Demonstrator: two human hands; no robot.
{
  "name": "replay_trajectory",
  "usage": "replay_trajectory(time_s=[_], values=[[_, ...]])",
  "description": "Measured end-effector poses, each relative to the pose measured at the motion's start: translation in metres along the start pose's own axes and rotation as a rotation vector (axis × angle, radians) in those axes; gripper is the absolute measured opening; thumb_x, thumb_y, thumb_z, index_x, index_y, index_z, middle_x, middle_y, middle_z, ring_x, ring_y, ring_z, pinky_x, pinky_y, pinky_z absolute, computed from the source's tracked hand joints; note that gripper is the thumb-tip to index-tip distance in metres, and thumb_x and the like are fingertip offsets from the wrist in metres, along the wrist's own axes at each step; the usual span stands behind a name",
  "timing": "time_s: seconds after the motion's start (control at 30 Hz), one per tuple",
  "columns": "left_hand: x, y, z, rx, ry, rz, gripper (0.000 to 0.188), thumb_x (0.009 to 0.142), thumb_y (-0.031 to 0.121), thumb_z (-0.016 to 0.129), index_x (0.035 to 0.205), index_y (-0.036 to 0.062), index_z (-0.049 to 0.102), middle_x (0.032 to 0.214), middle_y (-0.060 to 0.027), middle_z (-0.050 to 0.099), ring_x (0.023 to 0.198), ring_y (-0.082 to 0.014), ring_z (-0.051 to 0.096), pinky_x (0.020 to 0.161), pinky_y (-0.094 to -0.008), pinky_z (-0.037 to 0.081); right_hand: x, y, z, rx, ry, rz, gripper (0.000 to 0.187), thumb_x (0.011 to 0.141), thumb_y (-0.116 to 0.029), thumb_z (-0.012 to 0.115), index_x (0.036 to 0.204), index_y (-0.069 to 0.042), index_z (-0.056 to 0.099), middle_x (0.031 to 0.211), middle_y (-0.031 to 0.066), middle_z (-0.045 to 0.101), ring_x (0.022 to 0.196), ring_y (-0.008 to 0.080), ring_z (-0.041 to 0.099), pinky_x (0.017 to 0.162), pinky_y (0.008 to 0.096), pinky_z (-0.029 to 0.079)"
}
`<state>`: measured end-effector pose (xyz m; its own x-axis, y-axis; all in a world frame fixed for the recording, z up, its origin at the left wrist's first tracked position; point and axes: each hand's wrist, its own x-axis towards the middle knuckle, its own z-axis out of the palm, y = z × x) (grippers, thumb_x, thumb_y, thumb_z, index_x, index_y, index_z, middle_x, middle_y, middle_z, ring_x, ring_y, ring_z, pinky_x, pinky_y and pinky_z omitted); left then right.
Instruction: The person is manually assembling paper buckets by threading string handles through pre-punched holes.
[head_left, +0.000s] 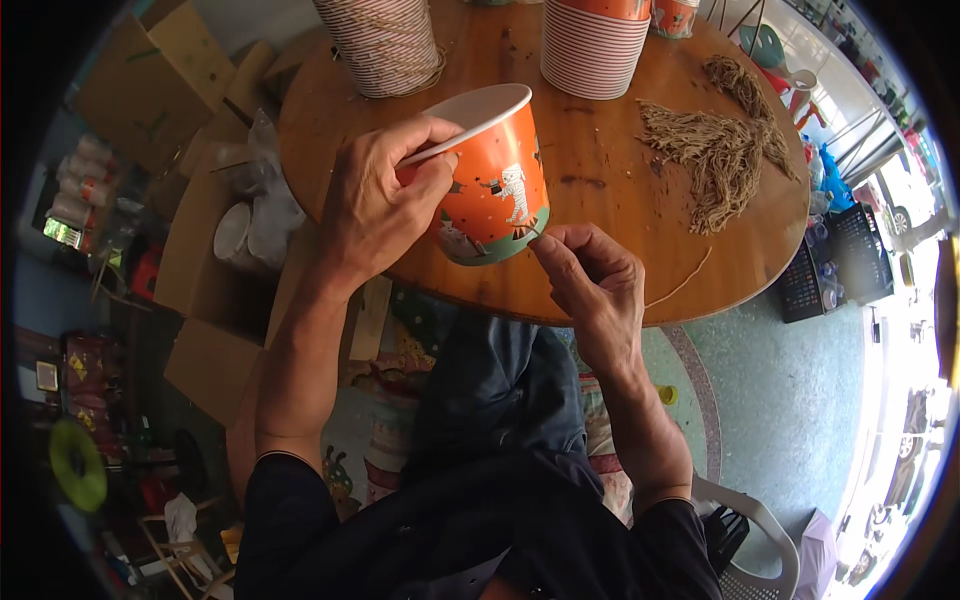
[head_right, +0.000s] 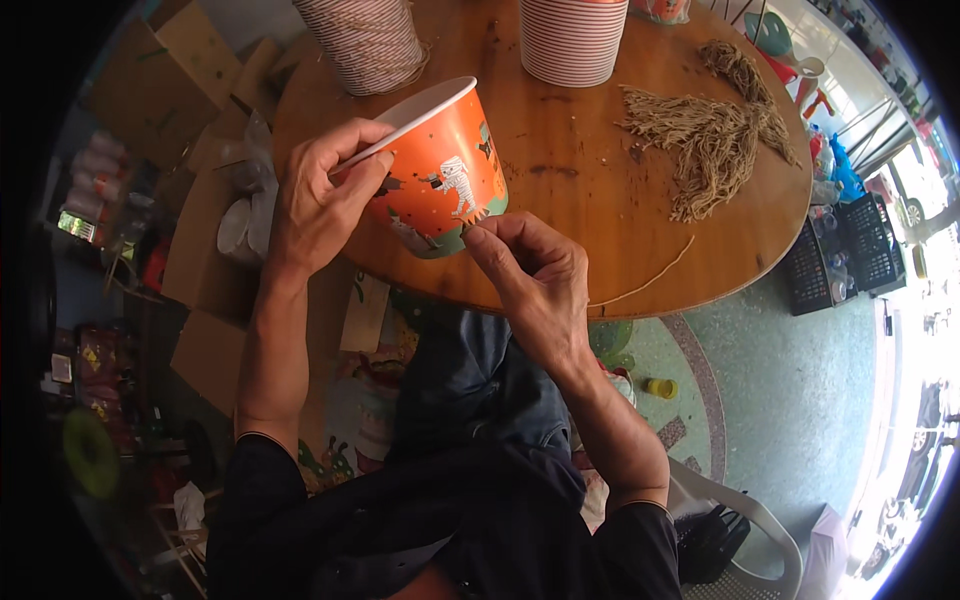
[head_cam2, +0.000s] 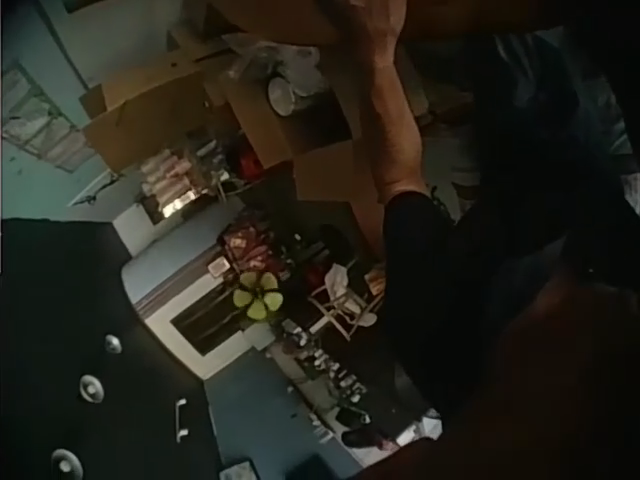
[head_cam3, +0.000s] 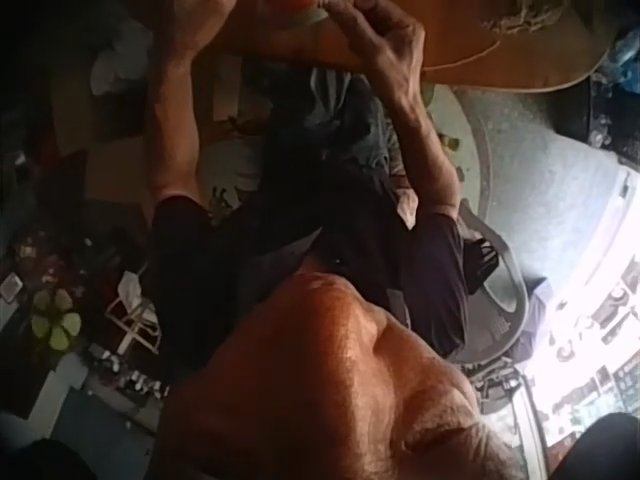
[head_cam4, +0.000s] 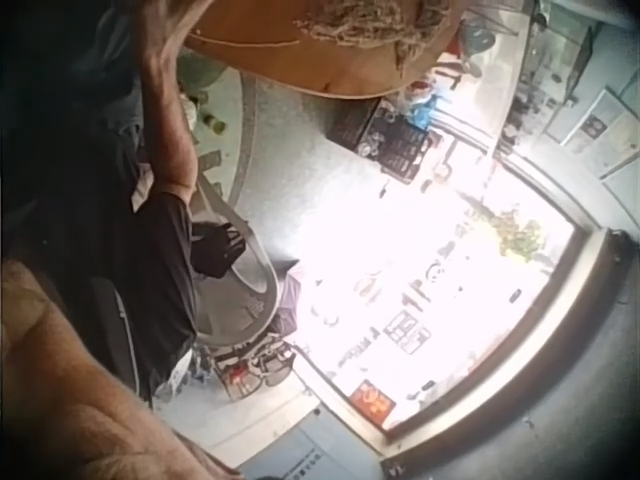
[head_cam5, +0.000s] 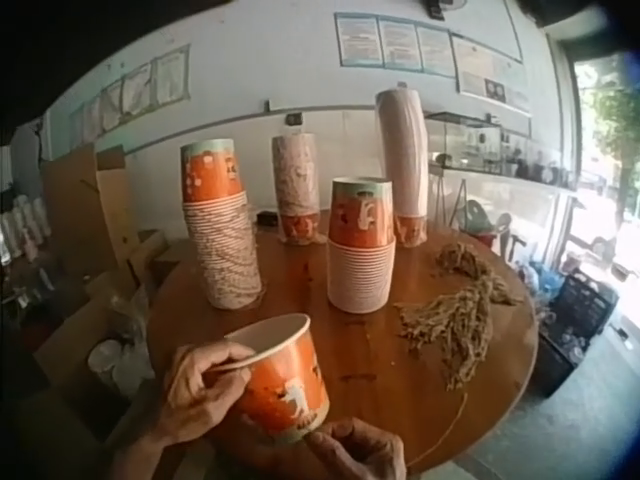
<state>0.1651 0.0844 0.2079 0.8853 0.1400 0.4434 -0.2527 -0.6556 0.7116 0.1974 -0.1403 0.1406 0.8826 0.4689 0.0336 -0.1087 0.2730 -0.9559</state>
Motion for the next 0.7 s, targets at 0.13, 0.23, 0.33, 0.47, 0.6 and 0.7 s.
replay_trajectory(time_s=[0.13, 0.23, 0.33, 0.47, 0.6, 0.7], values=[[0.004, -0.003, -0.004, 0.020, -0.041, -0.040, 0.018, 0.100, 0.005, 0.061, 0.111, -0.0055, 0.069, 0.092, -0.0024, 0.071, 0.083, -0.0055, 0.063, 0.074, -0.0243, 0.054, 0.005, -0.001, 0.005, 0.018, -0.028, -0.028, 0.016, 0.101, -0.015, 0.074, 0.102, 0.001, 0.074, 0.088, -0.0054, 0.068, 0.080, 0.0005, 0.055, 0.070, 0.0189, 0.044], [0.003, 0.002, -0.005, -0.054, -0.070, -0.006, 0.019, 0.099, 0.003, 0.060, 0.114, -0.0060, 0.068, 0.095, -0.0035, 0.072, 0.086, -0.0054, 0.064, 0.077, -0.0243, 0.055, 0.008, -0.003, 0.010, 0.050, -0.045, -0.024, 0.017, 0.102, -0.015, 0.074, 0.102, 0.001, 0.074, 0.088, -0.0049, 0.068, 0.080, 0.0004, 0.055, 0.070, 0.0189, 0.044], [0.004, 0.004, -0.005, -0.059, -0.101, 0.010, 0.020, 0.098, 0.002, 0.062, 0.116, -0.0070, 0.066, 0.100, -0.0048, 0.072, 0.088, -0.0052, 0.064, 0.079, -0.0238, 0.055, 0.009, -0.004, 0.015, 0.077, -0.056, -0.039, 0.014, 0.102, -0.016, 0.073, 0.102, -0.002, 0.073, 0.080, -0.0073, 0.061, 0.068, -0.0006, 0.046, 0.059, 0.0190, 0.035], [0.004, 0.007, 0.000, -0.054, -0.169, -0.105, 0.027, 0.096, 0.001, 0.065, 0.122, -0.0075, 0.064, 0.104, -0.0051, 0.072, 0.091, -0.0058, 0.065, 0.080, -0.0245, 0.056, 0.008, -0.002, 0.013, 0.115, -0.045, -0.060, 0.010, 0.102, -0.015, 0.072, 0.102, -0.005, 0.072, 0.072, -0.0094, 0.053, 0.057, -0.0013, 0.037, 0.049, 0.0191, 0.026], [-0.013, 0.020, 0.026, -0.055, -0.079, -0.035, 0.041, 0.090, -0.003, 0.072, 0.129, 0.0027, 0.063, 0.110, -0.0153, 0.074, 0.096, -0.0225, 0.074, 0.087, -0.0344, 0.061, 0.005, 0.002, 0.008, 0.165, -0.019, -0.048, 0.009, 0.102, -0.014, 0.072, 0.102, -0.005, 0.072, 0.072, -0.0091, 0.053, 0.057, -0.0009, 0.037, 0.049, 0.0194, 0.026], [-0.023, 0.015, 0.046, 0.083, -0.124, 0.294, 0.048, 0.091, -0.007, 0.070, 0.134, 0.0119, 0.065, 0.117, -0.0080, 0.069, 0.103, -0.0232, 0.071, 0.086, -0.0364, 0.061, -0.003, 0.003, -0.001, 0.126, -0.051, -0.095, 0.010, 0.102, -0.013, 0.072, 0.103, -0.004, 0.072, 0.074, -0.0087, 0.054, 0.060, -0.0008, 0.040, 0.051, 0.0189, 0.028]])
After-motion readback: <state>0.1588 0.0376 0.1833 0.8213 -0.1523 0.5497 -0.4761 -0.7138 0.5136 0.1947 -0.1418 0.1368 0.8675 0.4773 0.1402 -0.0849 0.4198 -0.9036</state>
